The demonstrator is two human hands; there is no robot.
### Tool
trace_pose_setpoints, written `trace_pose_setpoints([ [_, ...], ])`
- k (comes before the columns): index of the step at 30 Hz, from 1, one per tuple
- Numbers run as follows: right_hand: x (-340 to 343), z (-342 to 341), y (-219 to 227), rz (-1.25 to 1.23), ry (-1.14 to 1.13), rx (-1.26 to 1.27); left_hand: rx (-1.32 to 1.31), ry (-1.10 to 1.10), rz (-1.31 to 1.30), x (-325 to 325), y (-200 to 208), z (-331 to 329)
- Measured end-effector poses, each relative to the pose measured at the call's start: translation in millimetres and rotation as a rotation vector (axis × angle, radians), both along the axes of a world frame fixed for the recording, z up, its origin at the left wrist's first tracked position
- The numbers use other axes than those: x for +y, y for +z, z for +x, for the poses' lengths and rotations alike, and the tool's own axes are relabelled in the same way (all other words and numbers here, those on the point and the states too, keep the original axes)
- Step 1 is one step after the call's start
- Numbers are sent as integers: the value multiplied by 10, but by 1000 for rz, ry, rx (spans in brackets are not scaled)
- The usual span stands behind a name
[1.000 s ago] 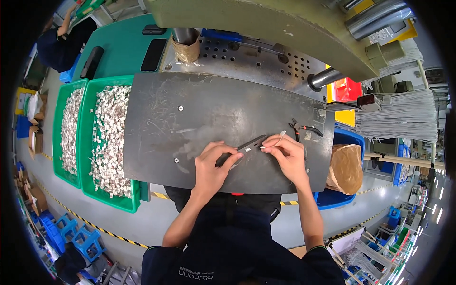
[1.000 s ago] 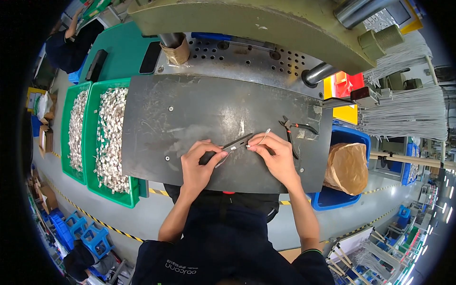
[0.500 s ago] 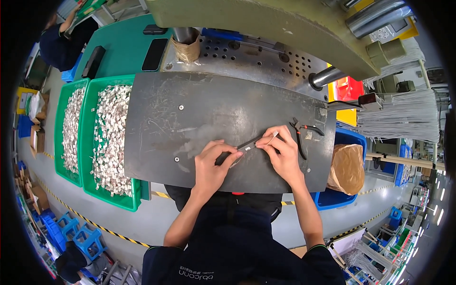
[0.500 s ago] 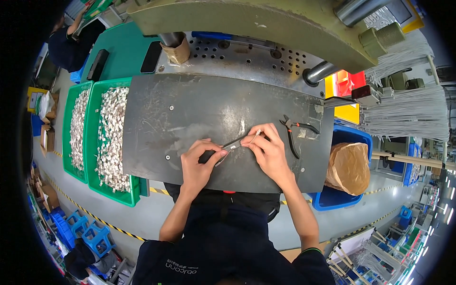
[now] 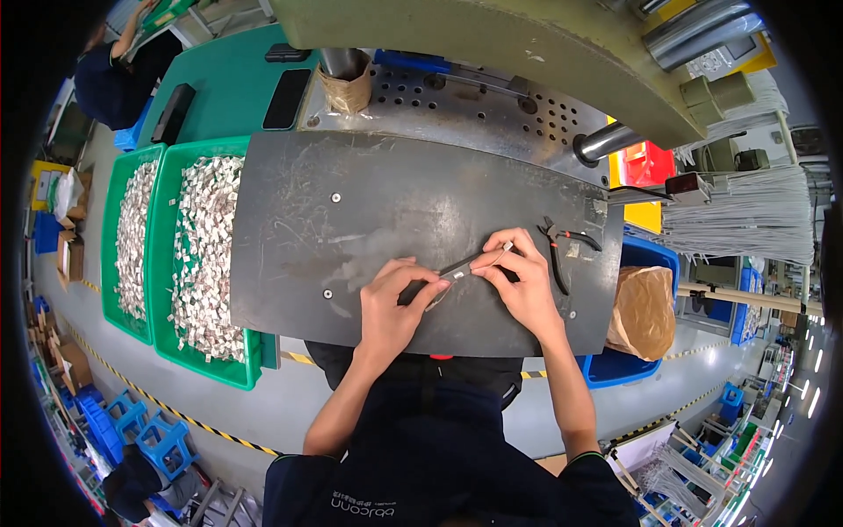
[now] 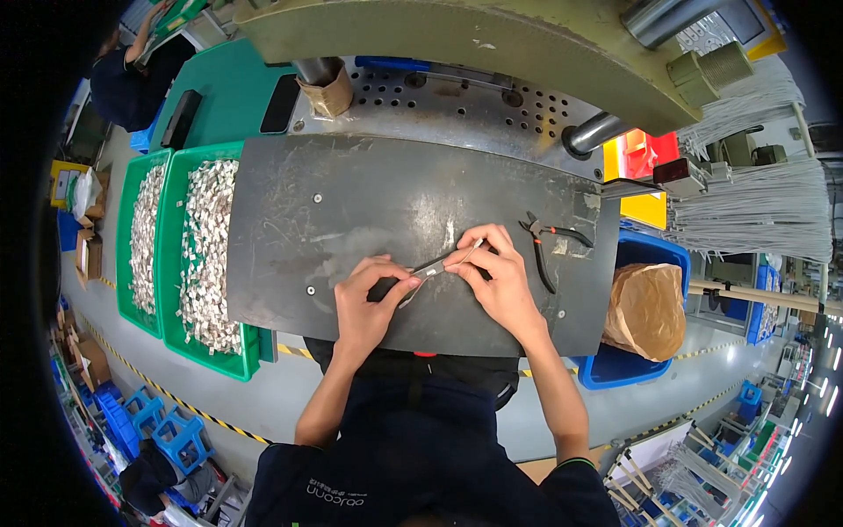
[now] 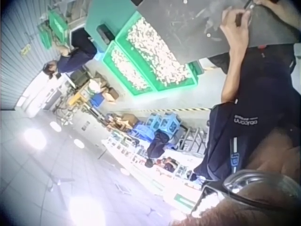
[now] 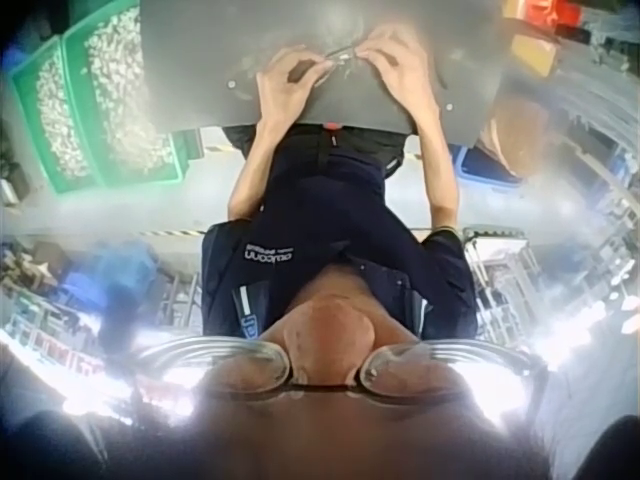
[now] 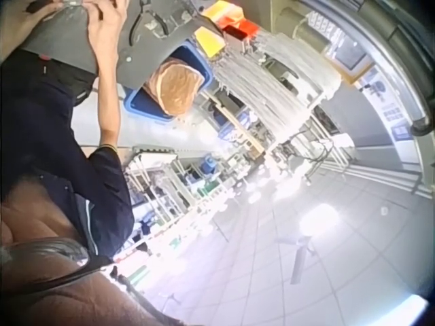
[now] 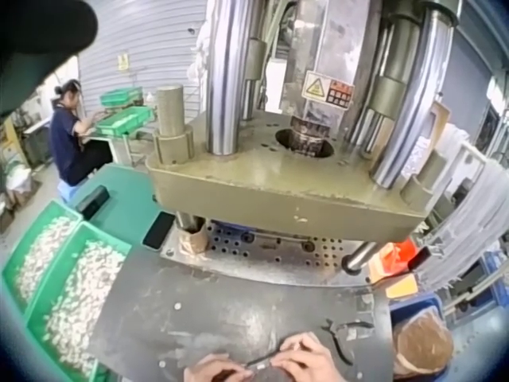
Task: The person assembles electronic or mechanical components by hand, pressing plastic parts and metal housings together using a small press machine.
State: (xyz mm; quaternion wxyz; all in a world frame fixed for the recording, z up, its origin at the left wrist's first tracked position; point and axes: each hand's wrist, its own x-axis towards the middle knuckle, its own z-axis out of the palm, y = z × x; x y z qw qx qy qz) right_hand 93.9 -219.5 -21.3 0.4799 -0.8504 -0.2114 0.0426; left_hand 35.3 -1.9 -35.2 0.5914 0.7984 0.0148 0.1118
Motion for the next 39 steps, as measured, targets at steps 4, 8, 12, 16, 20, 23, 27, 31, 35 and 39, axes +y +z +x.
trace_pose_setpoints([
  [4,-16,-57,87,-39,-37,-91,33,15,-10,12,-7,-28],
  [8,-400,-68,5,14,-260,-173,-21,5,-33,-16,12,-6],
  [12,-451,74,59,-452,-444,-353,-26,11,14,7,-48,-41],
  [16,-631,136,-40,-390,-360,-293,-56,7,46,-23,-36,-24],
  [20,-543,349,8,-384,-356,-383,-58,-19,139,-34,55,34],
  [23,-222,299,222,-184,-224,-330,-75,-89,234,7,144,123],
  [27,7,126,236,-102,181,-66,-144,-226,329,68,115,253],
  [31,36,75,133,-33,187,-86,-190,-314,378,100,116,289],
  [35,40,179,88,-30,177,-123,-233,-382,458,118,118,454],
  [39,152,578,75,-117,116,-123,-283,-461,628,238,136,1122],
])
